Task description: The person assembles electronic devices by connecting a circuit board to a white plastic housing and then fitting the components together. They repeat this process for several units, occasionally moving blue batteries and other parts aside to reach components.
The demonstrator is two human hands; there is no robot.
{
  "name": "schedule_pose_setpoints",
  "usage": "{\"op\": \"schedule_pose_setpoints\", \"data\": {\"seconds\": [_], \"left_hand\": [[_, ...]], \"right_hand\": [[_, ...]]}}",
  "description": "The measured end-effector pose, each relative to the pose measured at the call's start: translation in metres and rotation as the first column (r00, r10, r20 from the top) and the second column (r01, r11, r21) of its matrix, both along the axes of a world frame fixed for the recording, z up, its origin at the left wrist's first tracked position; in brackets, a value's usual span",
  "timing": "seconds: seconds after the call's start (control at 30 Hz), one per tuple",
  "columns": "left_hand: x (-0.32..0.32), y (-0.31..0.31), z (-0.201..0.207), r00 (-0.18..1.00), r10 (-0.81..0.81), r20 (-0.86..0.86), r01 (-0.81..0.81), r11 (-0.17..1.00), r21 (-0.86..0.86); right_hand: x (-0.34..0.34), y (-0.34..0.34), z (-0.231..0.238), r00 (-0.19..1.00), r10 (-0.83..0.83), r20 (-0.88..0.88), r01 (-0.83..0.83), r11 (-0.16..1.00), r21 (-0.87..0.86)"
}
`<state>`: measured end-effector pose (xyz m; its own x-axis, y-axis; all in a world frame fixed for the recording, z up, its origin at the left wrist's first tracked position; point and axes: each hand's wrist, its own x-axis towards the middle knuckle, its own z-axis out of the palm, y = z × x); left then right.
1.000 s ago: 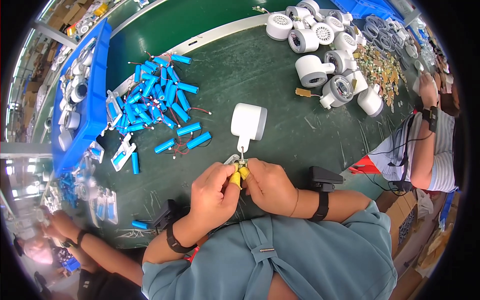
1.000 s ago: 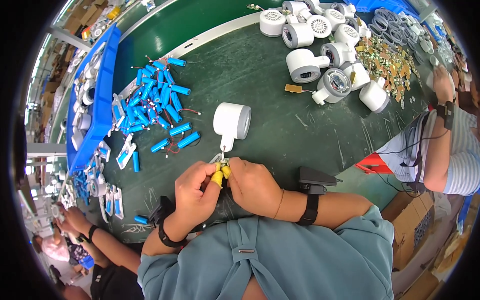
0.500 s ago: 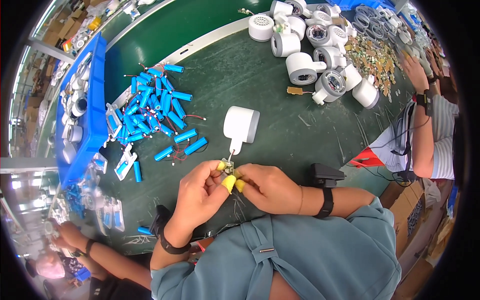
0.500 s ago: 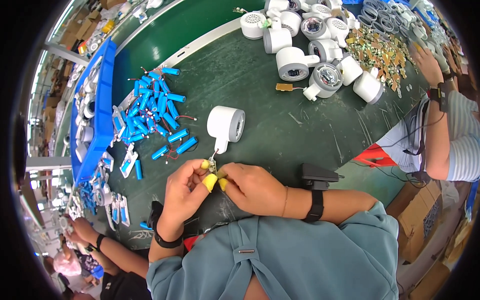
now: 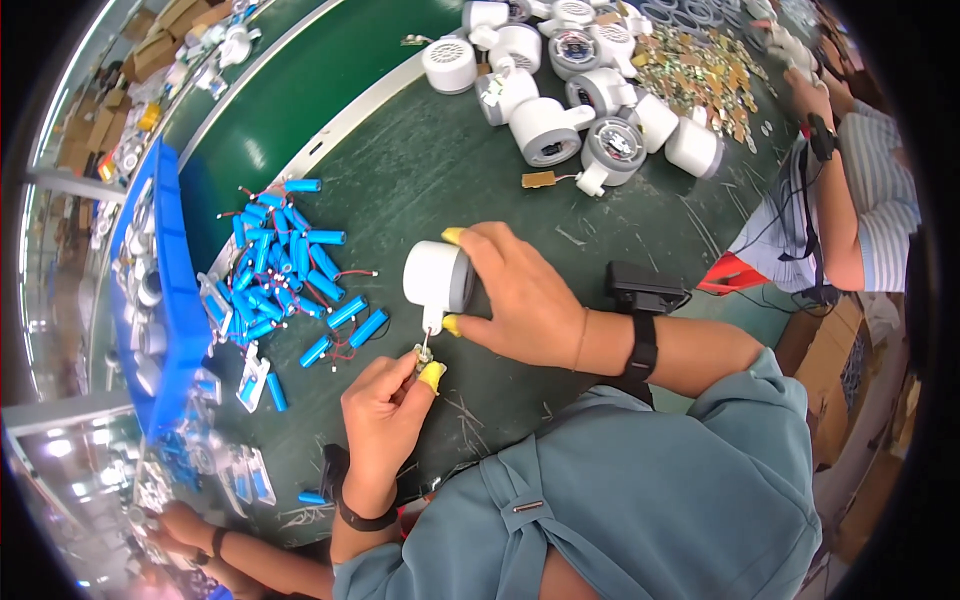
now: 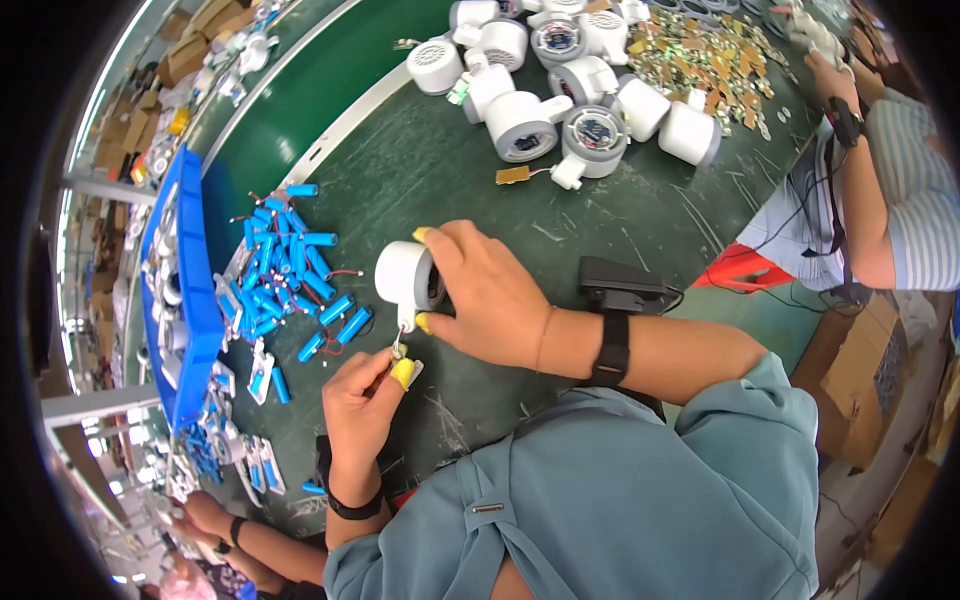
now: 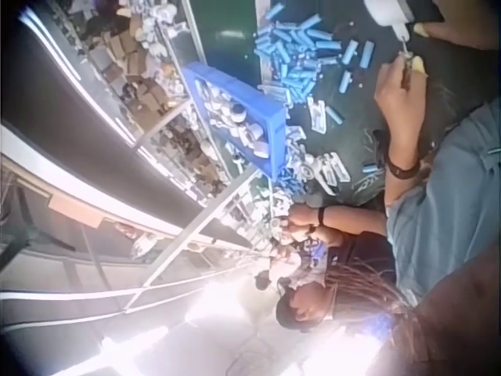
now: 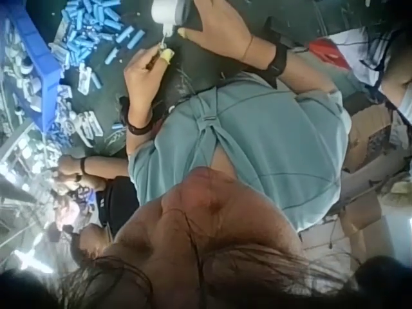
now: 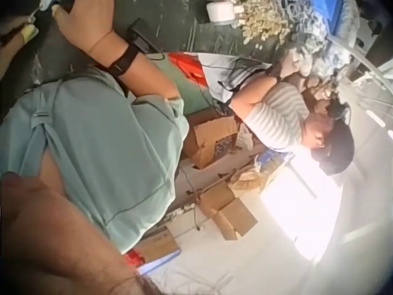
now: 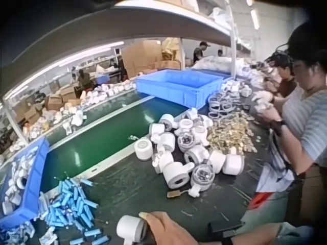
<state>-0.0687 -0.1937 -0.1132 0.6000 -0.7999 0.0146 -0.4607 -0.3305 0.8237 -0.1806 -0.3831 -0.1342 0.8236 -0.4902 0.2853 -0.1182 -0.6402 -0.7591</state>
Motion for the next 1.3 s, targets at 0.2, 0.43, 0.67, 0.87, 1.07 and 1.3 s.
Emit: {"op": "schedule_pose_setpoints", "data": {"seconds": [0.2,0.43,0.67,0.87,1.07,1.3], "left_hand": [[-0.001,0.004,-0.002,1.000,-0.006,-0.017,0.006,1.000,0.000],[-0.003,0.000,0.001,0.999,-0.010,-0.040,0.011,0.999,0.032],[0.002,0.006,0.000,0.999,0.022,-0.024,-0.020,0.998,0.062],[0.006,0.014,0.004,0.997,-0.065,0.029,0.064,0.997,0.046],[0.007,0.050,0.033,0.999,-0.037,-0.033,0.040,0.997,0.066],[0.029,0.154,0.116,0.831,0.537,-0.145,-0.516,0.841,0.160]], "right_hand": [[0.001,0.001,-0.007,0.999,0.046,0.008,-0.045,0.999,-0.021],[-0.002,0.001,-0.008,1.000,0.021,0.012,-0.021,1.000,-0.019],[0.007,0.001,-0.004,0.999,0.045,0.018,-0.044,0.998,-0.049],[0.007,0.008,-0.002,0.998,0.067,-0.018,-0.068,0.996,-0.064],[-0.002,0.024,0.006,0.964,0.243,-0.104,-0.250,0.966,-0.058],[-0.003,0.023,0.006,0.923,0.364,-0.126,-0.369,0.929,-0.021]]}}
